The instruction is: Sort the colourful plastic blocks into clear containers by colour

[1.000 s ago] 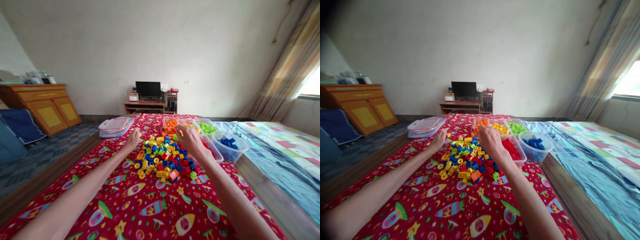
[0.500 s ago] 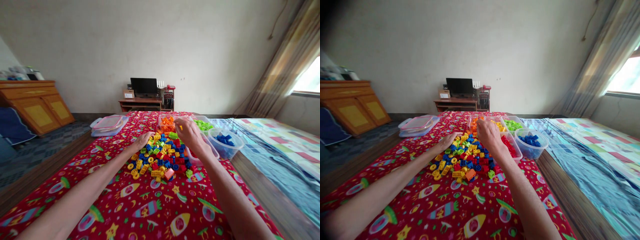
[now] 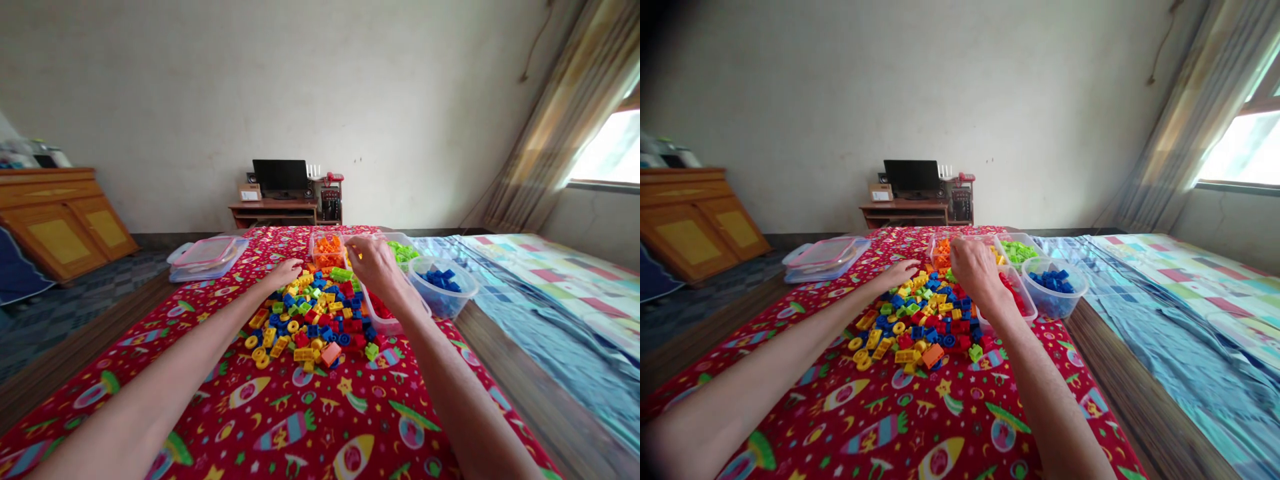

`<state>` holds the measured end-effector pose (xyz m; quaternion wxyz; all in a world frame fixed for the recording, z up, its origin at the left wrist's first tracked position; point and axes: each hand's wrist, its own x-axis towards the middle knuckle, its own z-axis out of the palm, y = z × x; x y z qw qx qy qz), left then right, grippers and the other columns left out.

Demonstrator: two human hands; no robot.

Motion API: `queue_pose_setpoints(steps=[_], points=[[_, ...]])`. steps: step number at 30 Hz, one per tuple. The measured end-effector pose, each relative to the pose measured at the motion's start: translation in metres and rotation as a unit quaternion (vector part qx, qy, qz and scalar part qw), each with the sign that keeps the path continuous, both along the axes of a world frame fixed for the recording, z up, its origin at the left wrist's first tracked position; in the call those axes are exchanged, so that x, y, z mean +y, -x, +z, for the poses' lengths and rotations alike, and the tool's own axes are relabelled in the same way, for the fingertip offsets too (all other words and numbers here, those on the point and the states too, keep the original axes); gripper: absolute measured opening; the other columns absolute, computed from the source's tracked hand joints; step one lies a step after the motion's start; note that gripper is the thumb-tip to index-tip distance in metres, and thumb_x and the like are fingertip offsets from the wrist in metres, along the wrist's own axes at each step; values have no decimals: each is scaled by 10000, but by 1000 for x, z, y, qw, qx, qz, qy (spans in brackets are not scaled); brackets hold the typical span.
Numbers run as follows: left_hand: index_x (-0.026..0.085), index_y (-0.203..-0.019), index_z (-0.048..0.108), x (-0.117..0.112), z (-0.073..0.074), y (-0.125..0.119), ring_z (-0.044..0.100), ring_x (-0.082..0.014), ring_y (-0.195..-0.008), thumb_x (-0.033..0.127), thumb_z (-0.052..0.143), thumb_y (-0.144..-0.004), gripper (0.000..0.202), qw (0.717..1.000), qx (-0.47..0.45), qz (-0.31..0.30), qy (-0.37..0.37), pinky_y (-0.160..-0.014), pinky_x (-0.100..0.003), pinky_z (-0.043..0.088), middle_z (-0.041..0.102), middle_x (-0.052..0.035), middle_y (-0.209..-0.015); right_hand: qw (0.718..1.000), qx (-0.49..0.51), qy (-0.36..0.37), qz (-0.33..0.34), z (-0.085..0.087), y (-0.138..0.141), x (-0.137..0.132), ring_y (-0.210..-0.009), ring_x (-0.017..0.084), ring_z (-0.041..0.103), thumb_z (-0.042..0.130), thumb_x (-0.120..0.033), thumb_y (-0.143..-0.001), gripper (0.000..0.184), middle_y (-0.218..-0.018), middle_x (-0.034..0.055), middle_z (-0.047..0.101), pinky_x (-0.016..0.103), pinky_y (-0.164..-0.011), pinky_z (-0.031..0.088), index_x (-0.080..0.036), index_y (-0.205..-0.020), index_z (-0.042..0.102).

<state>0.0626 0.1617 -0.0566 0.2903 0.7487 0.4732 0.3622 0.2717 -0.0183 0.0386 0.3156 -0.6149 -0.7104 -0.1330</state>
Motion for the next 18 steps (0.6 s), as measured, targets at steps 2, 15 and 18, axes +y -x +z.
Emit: queue_pose_setpoints(steps=[2, 15, 18], points=[[183, -825, 690, 8, 0, -9, 573, -314, -1132, 208, 603, -614, 229, 999, 34, 1, -2, -1020, -379, 392, 708, -96, -1055, 1000, -1, 3, -3, 3, -1, -2, -761, 170, 627, 388, -206, -917, 294, -832, 85, 702, 253, -652, 364, -177, -898, 680], [156, -684, 687, 19, -6, -27, 648, -242, -750, 333, 634, -618, 196, 982, 187, 25, -23, -659, -270, 467, 714, -55, -713, 999, 29, -31, -10, 11, -14, -5, -764, 172, 634, 416, -223, -906, 279, -812, 83, 712, 252, -656, 357, -173, -831, 681], [155, -599, 652, 17, -5, -19, 624, -217, -657, 366, 629, -622, 213, 975, 213, 55, -28, -573, -251, 431, 650, -24, -571, 999, 33, -34, -8, 12, -15, -5, -761, 170, 630, 418, -224, -906, 274, -828, 82, 712, 253, -653, 348, -178, -890, 687]])
